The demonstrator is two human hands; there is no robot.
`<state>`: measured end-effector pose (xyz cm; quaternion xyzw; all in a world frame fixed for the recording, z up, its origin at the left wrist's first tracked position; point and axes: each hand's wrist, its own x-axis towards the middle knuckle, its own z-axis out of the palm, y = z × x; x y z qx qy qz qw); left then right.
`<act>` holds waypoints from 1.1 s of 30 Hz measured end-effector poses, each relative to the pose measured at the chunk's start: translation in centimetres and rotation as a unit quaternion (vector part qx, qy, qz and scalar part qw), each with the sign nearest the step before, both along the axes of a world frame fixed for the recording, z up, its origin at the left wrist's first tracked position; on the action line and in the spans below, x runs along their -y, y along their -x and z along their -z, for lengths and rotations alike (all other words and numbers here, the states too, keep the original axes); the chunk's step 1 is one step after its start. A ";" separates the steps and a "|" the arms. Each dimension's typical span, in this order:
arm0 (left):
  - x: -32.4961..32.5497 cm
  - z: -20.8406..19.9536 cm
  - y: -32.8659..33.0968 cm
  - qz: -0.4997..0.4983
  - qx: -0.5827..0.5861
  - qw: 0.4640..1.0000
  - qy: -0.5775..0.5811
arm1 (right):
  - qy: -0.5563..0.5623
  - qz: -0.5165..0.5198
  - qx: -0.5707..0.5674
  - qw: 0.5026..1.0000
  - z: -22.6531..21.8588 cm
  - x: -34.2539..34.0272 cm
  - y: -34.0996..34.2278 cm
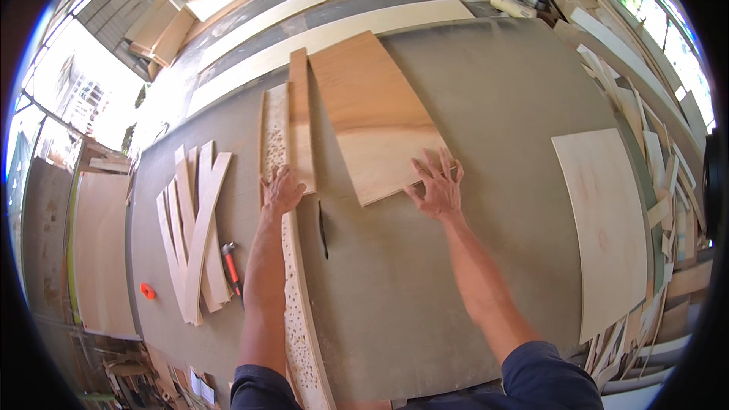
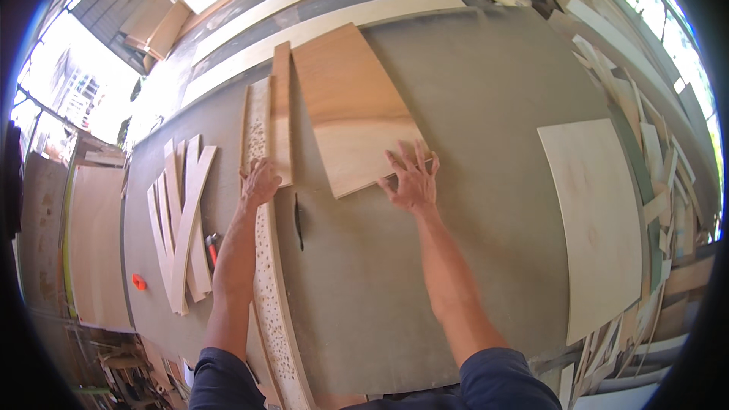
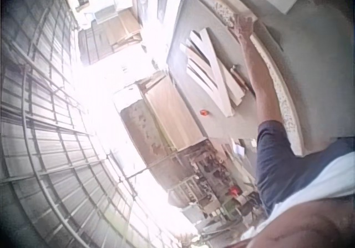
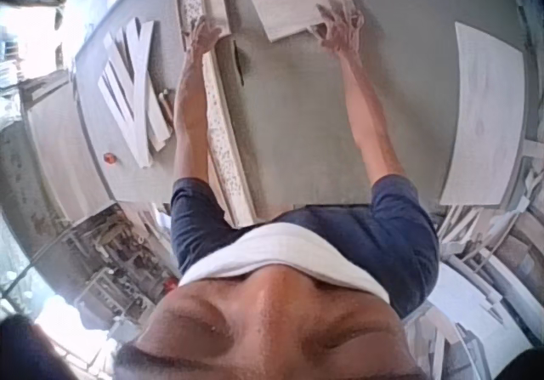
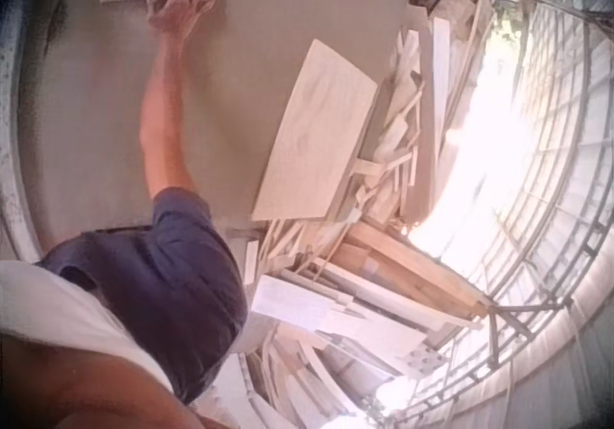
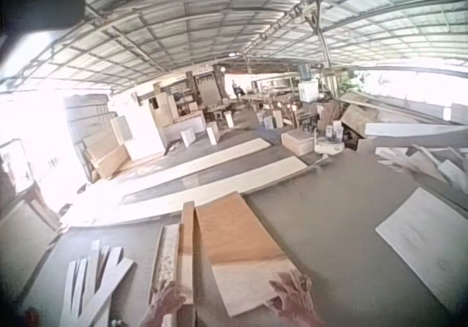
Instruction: The person positions a rectangular piece of plywood on a table saw and cuts it into two smaller pieces. They then pick up a larger sheet of plywood, place it on the saw, and cut it as well. The person uses a hammer to tap a wooden guide rail into place and uses a tape measure to measure the rail.
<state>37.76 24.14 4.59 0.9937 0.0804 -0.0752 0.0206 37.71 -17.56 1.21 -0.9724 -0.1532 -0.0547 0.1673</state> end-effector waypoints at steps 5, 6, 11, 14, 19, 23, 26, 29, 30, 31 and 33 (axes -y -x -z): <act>5.8 -0.9 -4.4 -0.084 0.000 0.995 -0.051 | 0.001 0.028 -0.019 0.999 -0.7 0.5 -0.3; 5.2 0.1 -4.6 -0.064 0.042 0.994 -0.073 | -0.004 0.027 -0.021 0.999 -0.6 0.3 -0.3; -1.2 2.1 -6.6 -0.184 0.111 0.976 0.040 | -0.024 0.006 -0.004 1.000 -1.0 -1.1 0.2; -3.7 -1.8 -5.7 -0.100 0.129 0.987 0.005 | -0.022 0.019 -0.004 1.000 -0.8 0.0 -0.1; -7.2 -9.1 4.9 -0.169 0.221 0.959 0.046 | -0.010 0.041 -0.008 0.999 -0.3 0.9 -1.6; -12.4 -9.9 20.0 -0.164 0.346 0.913 -0.141 | -0.010 0.127 -0.103 0.986 -1.3 -3.6 -8.2; -10.4 -9.9 28.3 -0.215 0.219 0.941 -0.144 | 0.004 0.191 -0.028 0.981 -0.7 -5.6 -9.6; -4.8 -10.0 33.4 -0.216 0.232 0.945 -0.076 | 0.010 0.203 0.037 0.978 1.2 -5.2 -11.2; -3.5 -9.1 36.2 -0.206 0.257 0.942 -0.059 | 0.014 0.206 0.049 0.977 2.0 -4.9 -10.2; -2.2 -8.3 38.4 -0.196 0.292 0.935 -0.045 | 0.008 0.188 0.000 0.982 1.9 -4.9 -9.4; 2.2 -7.7 39.4 -0.191 0.373 0.908 -0.003 | -0.011 0.158 -0.085 0.984 0.6 -4.9 -8.7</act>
